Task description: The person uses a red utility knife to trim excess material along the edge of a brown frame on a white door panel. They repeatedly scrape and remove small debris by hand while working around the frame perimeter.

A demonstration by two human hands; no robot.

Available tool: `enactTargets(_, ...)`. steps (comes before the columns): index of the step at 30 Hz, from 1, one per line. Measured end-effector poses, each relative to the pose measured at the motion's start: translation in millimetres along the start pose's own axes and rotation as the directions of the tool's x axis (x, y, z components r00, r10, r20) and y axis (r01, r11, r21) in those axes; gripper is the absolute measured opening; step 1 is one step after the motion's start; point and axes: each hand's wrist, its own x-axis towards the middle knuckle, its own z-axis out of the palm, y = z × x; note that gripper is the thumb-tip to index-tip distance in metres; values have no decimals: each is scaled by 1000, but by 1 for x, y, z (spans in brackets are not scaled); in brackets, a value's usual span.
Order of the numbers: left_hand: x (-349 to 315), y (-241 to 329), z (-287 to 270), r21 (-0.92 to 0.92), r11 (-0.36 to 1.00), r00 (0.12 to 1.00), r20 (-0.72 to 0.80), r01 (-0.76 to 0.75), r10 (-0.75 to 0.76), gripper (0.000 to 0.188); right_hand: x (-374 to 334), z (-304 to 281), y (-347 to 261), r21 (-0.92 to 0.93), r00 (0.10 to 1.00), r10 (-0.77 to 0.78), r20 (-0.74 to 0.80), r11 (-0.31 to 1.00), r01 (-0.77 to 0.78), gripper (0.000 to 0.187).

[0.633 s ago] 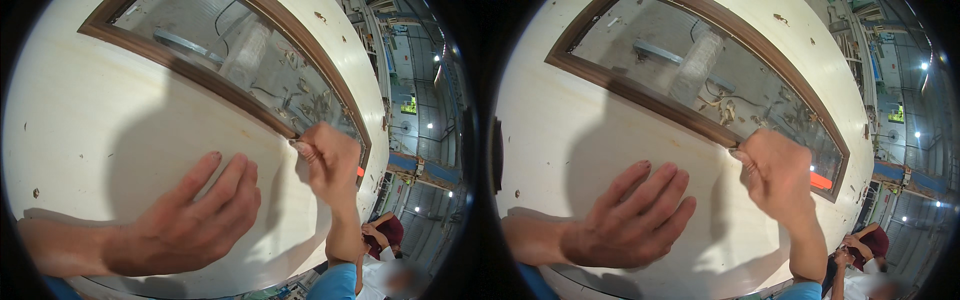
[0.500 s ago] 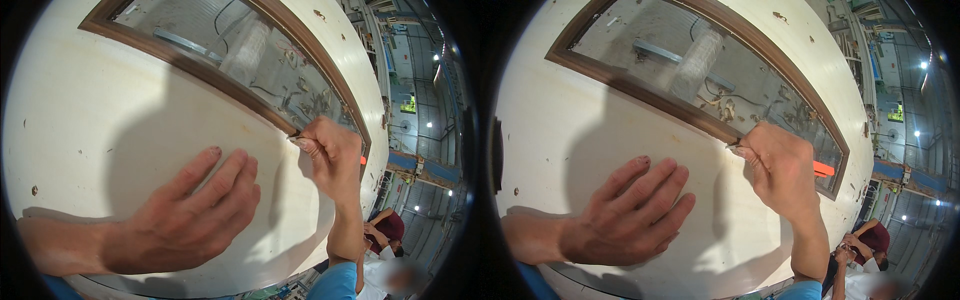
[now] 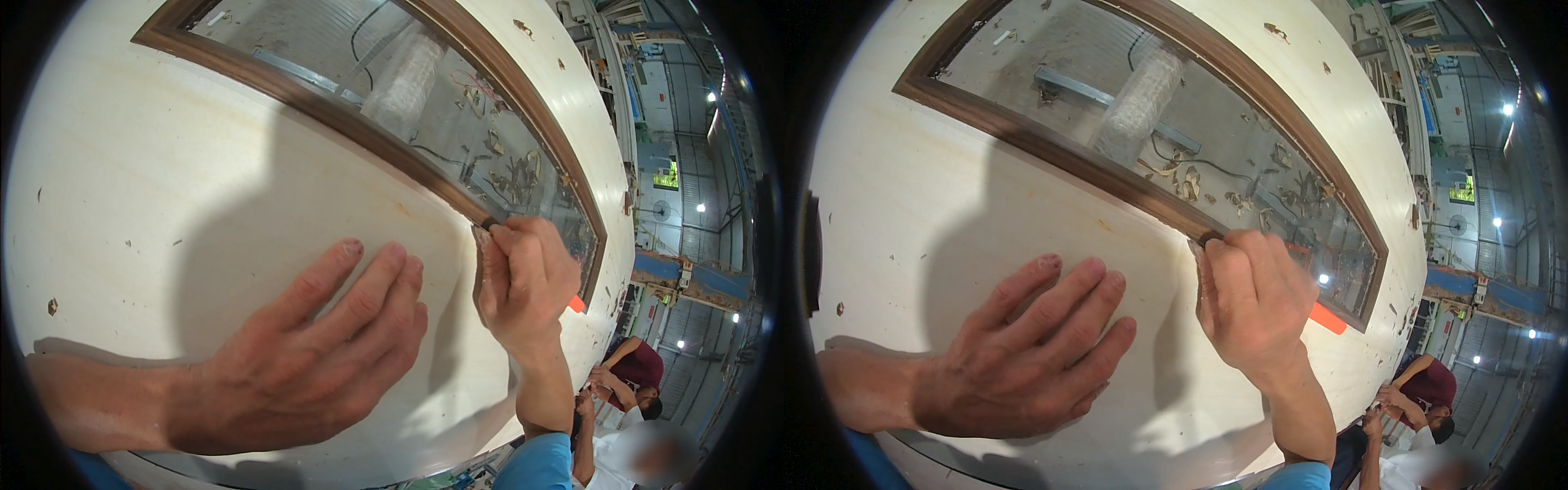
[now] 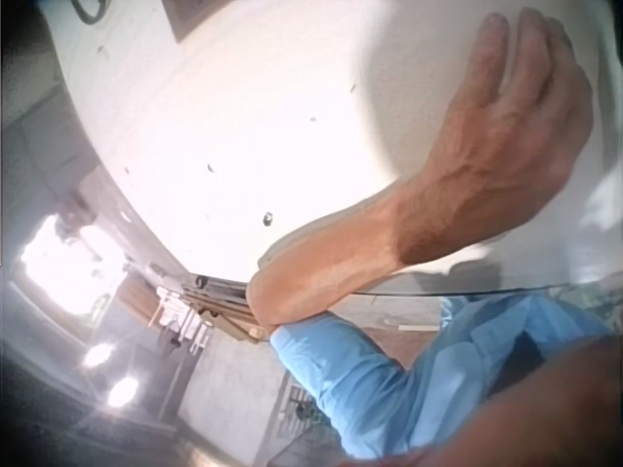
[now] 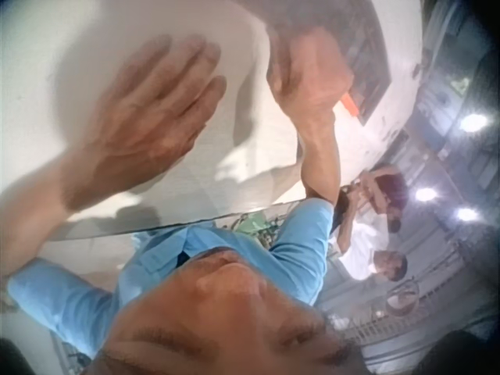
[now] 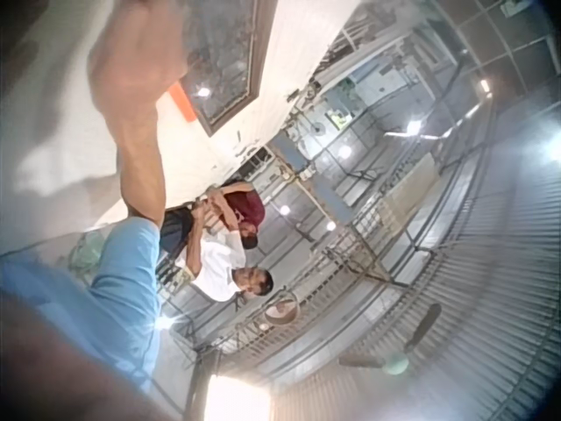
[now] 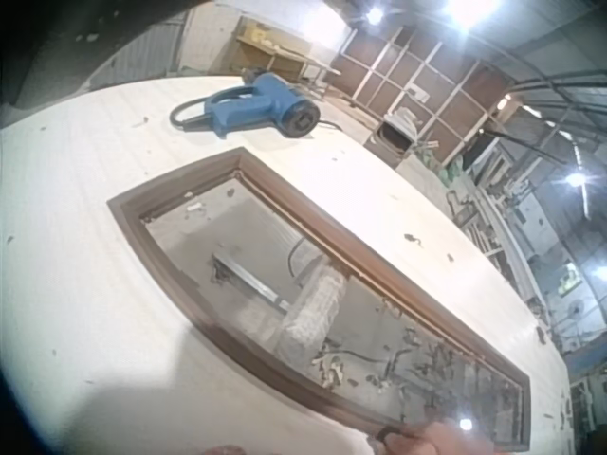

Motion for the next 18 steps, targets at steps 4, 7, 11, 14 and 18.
enactTargets(4,2,1,-2,5,1000,1000,3,-1,1,36,1,1,-2,-43,1000,-12,7,999,12,24)
enactTargets(7,4,3,-2,45,999,1000,11,-9,8,37,3,0,1,-30,1000,-12,29,999,13,21)
enactTargets(11,6,5,0,88,996,1000,12,-14,13,37,11,-9,13,87,984,28,178,995,-44,18)
enactTargets(14,7,1,-1,35,999,1000,-6,-10,11,38,19,-14,24,263,958,70,278,954,-146,20)
enactTargets(18,3,-5,-2,-20,1000,999,-32,-21,20,38,22,-15,25,268,948,126,291,941,-208,19)
